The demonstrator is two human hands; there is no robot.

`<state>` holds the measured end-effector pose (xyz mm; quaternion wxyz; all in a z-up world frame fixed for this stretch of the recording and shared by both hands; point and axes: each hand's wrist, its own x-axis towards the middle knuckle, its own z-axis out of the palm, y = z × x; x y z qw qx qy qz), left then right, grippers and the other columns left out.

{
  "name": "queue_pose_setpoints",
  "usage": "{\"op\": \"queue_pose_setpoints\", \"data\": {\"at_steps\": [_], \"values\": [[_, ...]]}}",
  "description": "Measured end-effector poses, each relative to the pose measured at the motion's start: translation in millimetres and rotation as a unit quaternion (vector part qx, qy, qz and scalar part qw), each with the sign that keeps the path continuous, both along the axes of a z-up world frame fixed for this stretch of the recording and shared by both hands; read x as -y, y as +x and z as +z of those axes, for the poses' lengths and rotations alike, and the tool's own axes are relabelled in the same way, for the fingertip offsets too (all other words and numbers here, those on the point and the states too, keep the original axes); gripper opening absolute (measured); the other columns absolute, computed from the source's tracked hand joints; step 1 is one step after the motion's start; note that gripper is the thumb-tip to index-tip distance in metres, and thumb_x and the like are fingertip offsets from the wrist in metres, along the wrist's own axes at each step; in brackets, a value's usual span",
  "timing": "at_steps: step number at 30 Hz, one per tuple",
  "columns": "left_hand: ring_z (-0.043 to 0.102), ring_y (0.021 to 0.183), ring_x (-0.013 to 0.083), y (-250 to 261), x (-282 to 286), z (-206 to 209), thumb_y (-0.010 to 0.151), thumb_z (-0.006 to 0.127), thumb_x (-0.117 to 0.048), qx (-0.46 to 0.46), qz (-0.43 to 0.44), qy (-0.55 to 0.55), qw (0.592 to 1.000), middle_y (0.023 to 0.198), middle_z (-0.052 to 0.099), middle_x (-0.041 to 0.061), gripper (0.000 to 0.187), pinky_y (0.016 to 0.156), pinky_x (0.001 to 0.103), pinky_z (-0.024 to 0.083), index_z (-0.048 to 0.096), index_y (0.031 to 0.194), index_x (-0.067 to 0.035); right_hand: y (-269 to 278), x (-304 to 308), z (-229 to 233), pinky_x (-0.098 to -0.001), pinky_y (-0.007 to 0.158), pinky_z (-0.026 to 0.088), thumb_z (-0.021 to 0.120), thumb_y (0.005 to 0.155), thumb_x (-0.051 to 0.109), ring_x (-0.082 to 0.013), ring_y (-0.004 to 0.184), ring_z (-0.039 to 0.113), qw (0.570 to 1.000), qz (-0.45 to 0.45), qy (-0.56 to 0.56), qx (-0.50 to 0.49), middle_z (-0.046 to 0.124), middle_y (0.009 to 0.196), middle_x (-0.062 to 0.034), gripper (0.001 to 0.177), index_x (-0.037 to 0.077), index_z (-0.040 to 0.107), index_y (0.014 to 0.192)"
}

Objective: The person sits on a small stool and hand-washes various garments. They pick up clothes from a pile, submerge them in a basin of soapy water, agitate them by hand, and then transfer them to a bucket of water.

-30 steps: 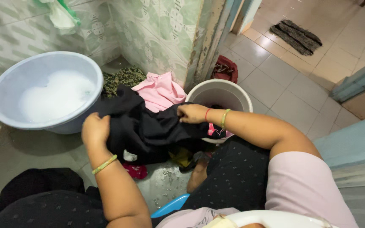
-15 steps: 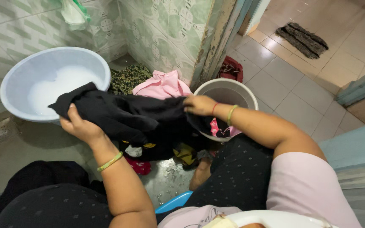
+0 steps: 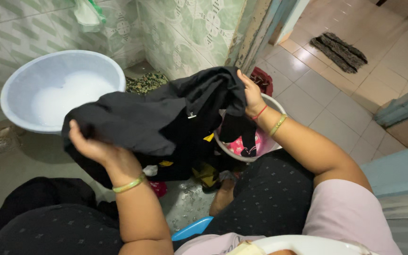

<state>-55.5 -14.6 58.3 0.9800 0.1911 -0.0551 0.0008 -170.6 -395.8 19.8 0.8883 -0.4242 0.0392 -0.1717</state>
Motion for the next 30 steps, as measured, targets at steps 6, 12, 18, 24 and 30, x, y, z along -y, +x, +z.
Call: {"op": "queue_pose_setpoints", "data": {"at_steps": [6, 12, 18, 24, 30], "values": [[0.067, 0.098, 0.0247, 40.2, 73.5, -51.6, 0.102, 0.059, -0.024, 0.035, -0.022, 0.031, 0.999, 0.104, 0.071, 0.011, 0.031, 0.093, 0.039, 0.055, 0.068, 0.105, 0.005, 14.6, -33.4, 5.6, -0.0391, 0.107, 0.048, 0.049, 0.116, 0.029, -0.0223, 0.123, 0.063, 0.989, -0.074, -0.101, 0.079, 0.065, 0.135, -0.0101, 0.038, 0.000, 0.056, 0.140], [0.056, 0.097, 0.0238, 109.1, 147.1, -183.3, 0.101, 0.078, -0.026, -0.085, -0.049, 0.323, 0.941, 0.107, 0.063, 0.013, 0.043, 0.086, 0.037, 0.049, 0.062, 0.110, 0.013, 22.2, -9.5, -30.3, -0.0402, 0.102, 0.049, 0.062, 0.103, 0.030, -0.0270, 0.118, 0.063, 0.739, 0.025, -0.672, -0.035, 0.067, 0.129, -0.0117, 0.040, 0.006, 0.061, 0.134], [0.043, 0.138, 0.0390, 69.4, 134.4, -270.1, 0.082, 0.083, -0.034, -0.113, 0.066, 0.584, 0.801, 0.153, 0.036, 0.025, 0.094, 0.114, 0.046, 0.038, 0.031, 0.153, 0.000, 5.1, 80.5, -137.7, -0.0476, 0.091, 0.053, 0.064, 0.092, 0.043, -0.0364, 0.098, 0.070, 0.377, 0.348, -0.821, -0.251, 0.075, 0.103, -0.0176, 0.040, 0.008, 0.078, 0.107], [0.028, 0.148, 0.0468, -11.0, 156.5, -247.8, 0.087, 0.074, -0.044, 0.392, 0.014, 0.753, 0.528, 0.161, 0.032, 0.016, 0.079, 0.121, 0.061, 0.019, 0.041, 0.155, -0.019, -2.4, 143.8, -240.1, -0.0467, 0.096, 0.054, 0.066, 0.087, 0.036, -0.0375, 0.108, 0.070, 0.231, 0.343, -0.849, -0.330, 0.075, 0.109, -0.0193, 0.037, 0.010, 0.079, 0.110], [0.027, 0.145, 0.0543, -13.2, 138.6, -320.8, 0.087, 0.063, -0.056, 0.312, -0.029, 0.909, 0.273, 0.169, 0.019, 0.013, 0.071, 0.109, 0.079, 0.010, 0.041, 0.152, -0.038, -8.6, 144.5, -276.9, -0.0473, 0.098, 0.051, 0.067, 0.085, 0.035, -0.0370, 0.110, 0.068, 0.345, 0.329, -0.814, -0.333, 0.073, 0.115, -0.0178, 0.044, 0.013, 0.072, 0.123]]}}
